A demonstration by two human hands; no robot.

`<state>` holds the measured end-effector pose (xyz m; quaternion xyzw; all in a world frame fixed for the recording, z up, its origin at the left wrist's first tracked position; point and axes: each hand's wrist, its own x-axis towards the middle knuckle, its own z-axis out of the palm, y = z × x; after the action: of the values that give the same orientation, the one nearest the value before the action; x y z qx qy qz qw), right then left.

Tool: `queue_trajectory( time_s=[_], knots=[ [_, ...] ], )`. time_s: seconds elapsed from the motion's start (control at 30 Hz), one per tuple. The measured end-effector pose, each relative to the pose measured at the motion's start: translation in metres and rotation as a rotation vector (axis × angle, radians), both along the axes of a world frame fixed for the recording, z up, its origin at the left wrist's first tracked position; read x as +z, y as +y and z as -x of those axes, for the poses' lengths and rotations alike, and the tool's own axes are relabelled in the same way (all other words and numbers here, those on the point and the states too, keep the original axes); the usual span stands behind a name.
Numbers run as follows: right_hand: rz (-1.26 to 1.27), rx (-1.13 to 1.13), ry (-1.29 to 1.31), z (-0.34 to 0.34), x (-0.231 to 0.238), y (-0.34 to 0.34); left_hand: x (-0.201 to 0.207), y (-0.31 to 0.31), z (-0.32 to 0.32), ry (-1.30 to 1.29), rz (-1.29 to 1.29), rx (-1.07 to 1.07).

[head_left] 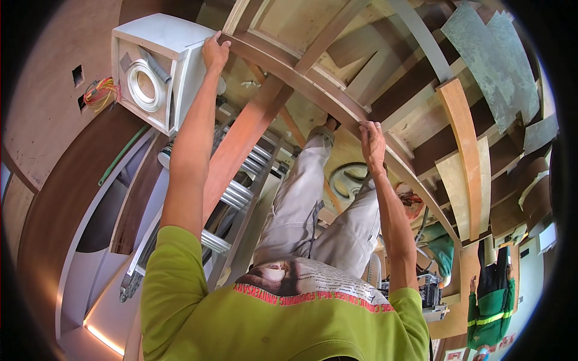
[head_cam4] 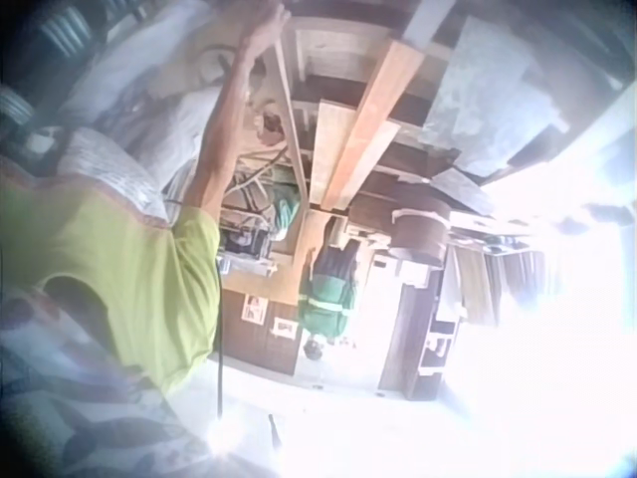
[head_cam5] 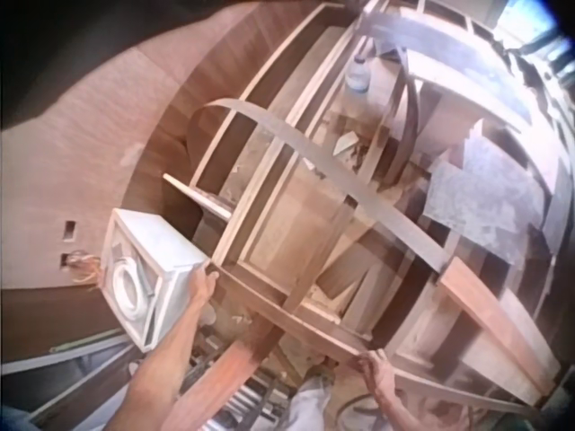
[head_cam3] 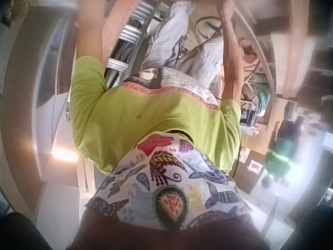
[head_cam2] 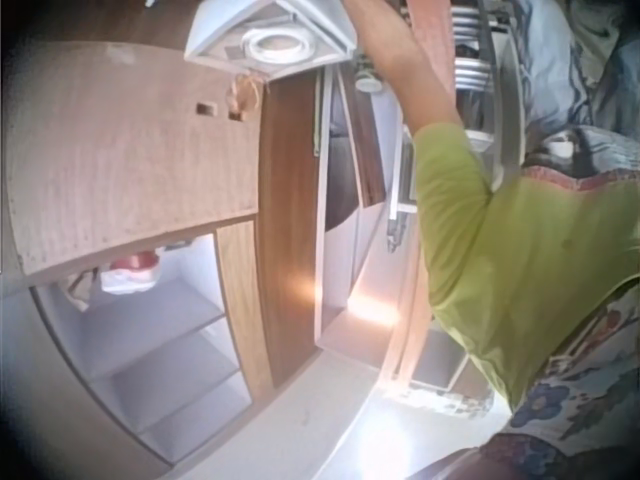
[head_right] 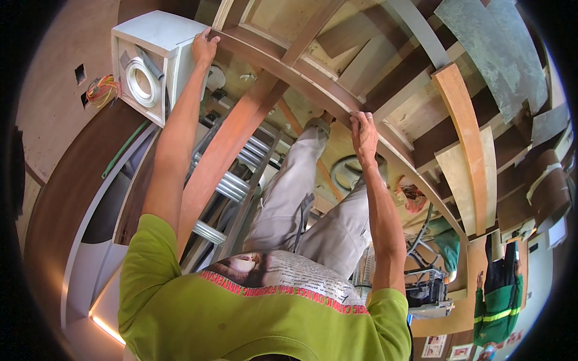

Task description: The person assembles a wooden shelving unit by positioning and fitting wooden planks into the frame. They use a pencil to mark measurements on the wood and a pair of scissors to cut a strip of material. The person also handles a roll of tape and a small box during the process.

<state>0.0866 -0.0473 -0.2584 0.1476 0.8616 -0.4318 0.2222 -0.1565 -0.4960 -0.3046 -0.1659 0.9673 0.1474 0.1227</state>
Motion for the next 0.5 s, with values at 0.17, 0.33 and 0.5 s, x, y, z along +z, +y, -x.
queue_trajectory(
  time_s=[0.17,0.33,0.5],
  knots=[
    [-0.127,0.017,0.041,-0.0013,-0.0022,-0.0030,-0.0007,-0.0011,0.0019,0.003,0.003,-0.026],
    [-0.152,-0.013,0.062,-0.0020,-0.0036,-0.0055,-0.0038,-0.0044,0.0039,-0.009,0.021,-0.039],
    [-0.178,-0.016,0.053,-0.0002,-0.0045,-0.0069,-0.0063,-0.0065,0.0055,-0.002,0.063,-0.047]
  ],
)
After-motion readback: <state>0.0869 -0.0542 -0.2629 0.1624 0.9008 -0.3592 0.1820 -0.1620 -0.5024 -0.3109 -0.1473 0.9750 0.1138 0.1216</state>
